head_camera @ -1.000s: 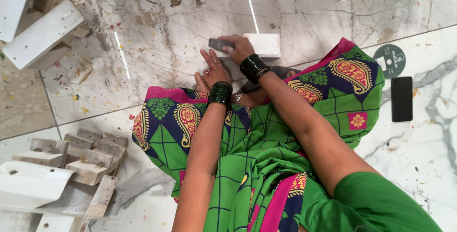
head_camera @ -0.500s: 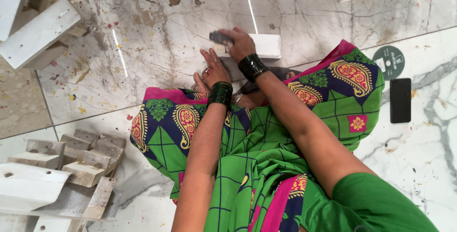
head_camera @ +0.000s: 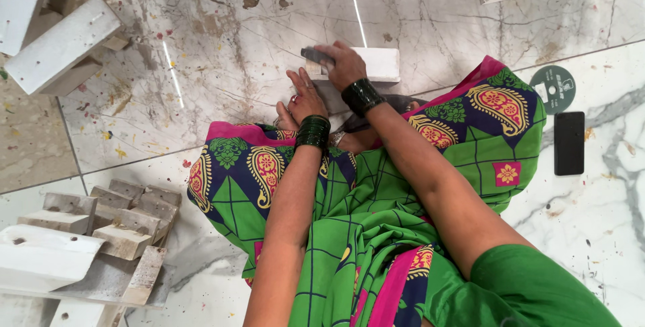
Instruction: The person sits on the floor sanding white foam pieces with a sanding block, rubbing the surfaces and edges of each piece and setting finished pieces aside with others on the floor.
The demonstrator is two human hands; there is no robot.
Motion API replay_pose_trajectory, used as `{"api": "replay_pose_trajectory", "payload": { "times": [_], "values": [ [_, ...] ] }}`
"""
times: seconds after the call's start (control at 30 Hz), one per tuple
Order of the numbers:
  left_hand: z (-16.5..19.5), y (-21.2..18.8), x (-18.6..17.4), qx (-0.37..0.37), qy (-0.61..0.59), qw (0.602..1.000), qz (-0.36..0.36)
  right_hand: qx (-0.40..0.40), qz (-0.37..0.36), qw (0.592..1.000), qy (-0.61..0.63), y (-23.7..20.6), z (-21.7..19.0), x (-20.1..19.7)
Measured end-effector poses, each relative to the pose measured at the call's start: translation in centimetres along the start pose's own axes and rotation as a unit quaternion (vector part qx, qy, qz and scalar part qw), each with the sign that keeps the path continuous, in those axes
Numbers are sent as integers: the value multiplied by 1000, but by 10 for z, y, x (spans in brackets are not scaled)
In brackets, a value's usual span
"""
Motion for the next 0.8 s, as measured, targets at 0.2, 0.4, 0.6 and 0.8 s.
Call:
{"api": "replay_pose_trajectory", "payload": {
  "times": [0.2, 0.4, 0.6, 0.8],
  "values": [
    [-2, -1, 17, -25, -123, 971, -203, -62, 49, 997, 15, -36, -8, -5],
    [-22, -11, 10, 19, -184, 892, -413, -89, 108, 989, 50, -44, -13, -4],
    [-42, -26, 33, 161, -131, 871, -446, -129, 127, 983, 36, -30, -26, -6],
    [-53, -14, 51, 135, -186, 889, -397, -92, 93, 985, 110, 10, -38, 0]
  ]
}}
Point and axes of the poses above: each hand's wrist, its own y-axis towards the middle knuckle, its own x-axis out of the palm, z = x × y, the point moved 9 cm from there along y, towards the middle knuckle, and after that the axes turned 5 degrees about -y, right-handed, at the moved point
